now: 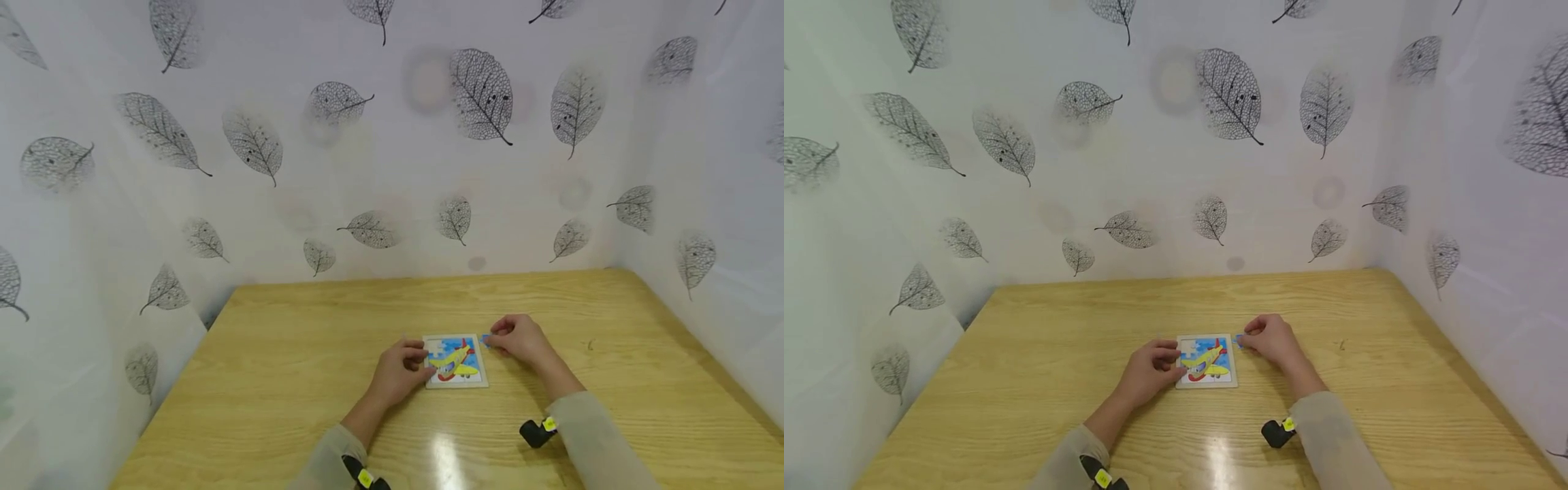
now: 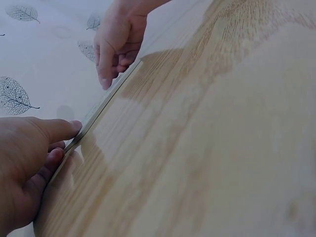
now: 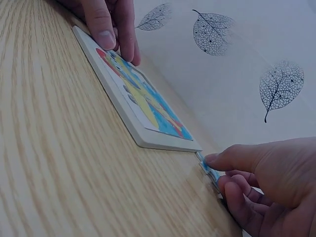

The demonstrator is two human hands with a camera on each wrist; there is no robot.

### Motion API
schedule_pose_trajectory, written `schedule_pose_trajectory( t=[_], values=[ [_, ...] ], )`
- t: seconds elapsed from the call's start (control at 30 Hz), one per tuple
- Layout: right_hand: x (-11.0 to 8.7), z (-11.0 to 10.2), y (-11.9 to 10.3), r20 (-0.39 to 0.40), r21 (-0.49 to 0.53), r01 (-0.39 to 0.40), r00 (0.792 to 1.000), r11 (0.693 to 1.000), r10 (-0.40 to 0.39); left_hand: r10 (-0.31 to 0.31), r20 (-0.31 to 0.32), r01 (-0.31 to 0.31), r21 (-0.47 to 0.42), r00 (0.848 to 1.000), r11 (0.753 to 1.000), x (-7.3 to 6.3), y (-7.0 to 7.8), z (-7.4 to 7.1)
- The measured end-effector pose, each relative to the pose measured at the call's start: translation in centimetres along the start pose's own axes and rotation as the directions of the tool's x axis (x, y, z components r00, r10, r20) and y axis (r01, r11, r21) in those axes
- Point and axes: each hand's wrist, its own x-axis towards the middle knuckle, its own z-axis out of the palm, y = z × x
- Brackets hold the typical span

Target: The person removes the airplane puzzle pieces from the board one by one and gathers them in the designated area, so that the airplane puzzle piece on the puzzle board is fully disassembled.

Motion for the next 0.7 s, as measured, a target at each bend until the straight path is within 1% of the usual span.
schedule_pose_trajectory(
  t=[0.13,0.23,0.33,0.47,0.57,0.7],
  values=[
    [0.3,0.3,-0.1,-0.015,0.030,0.009,1.000,1.000,-0.009,0.006,0.005,-0.006,-0.002,1.000,1.000,0.0,0.0,0.0],
    [0.5,0.9,-0.2,-0.001,0.070,0.020,1.000,0.997,-0.020,0.012,0.009,-0.012,-0.004,1.000,1.000,0.0,0.1,-0.1],
    [0.5,1.7,-0.5,0.035,0.118,0.028,0.999,0.993,-0.032,0.013,0.016,-0.013,-0.001,1.000,1.000,0.0,0.2,-0.2],
    [0.2,2.5,-1.2,0.102,0.171,0.026,0.994,0.985,-0.044,0.010,0.020,-0.010,-0.001,1.000,1.000,0.0,0.2,-0.3],
    [0.0,3.1,-1.9,0.151,0.170,0.037,0.987,0.985,-0.063,0.023,0.017,-0.023,0.001,1.000,1.000,0.0,0.2,-0.2],
    [-0.3,3.8,-2.8,0.216,0.130,0.077,0.971,0.989,-0.104,0.042,0.014,-0.043,0.008,0.999,0.999,0.0,0.1,-0.2]
  ],
)
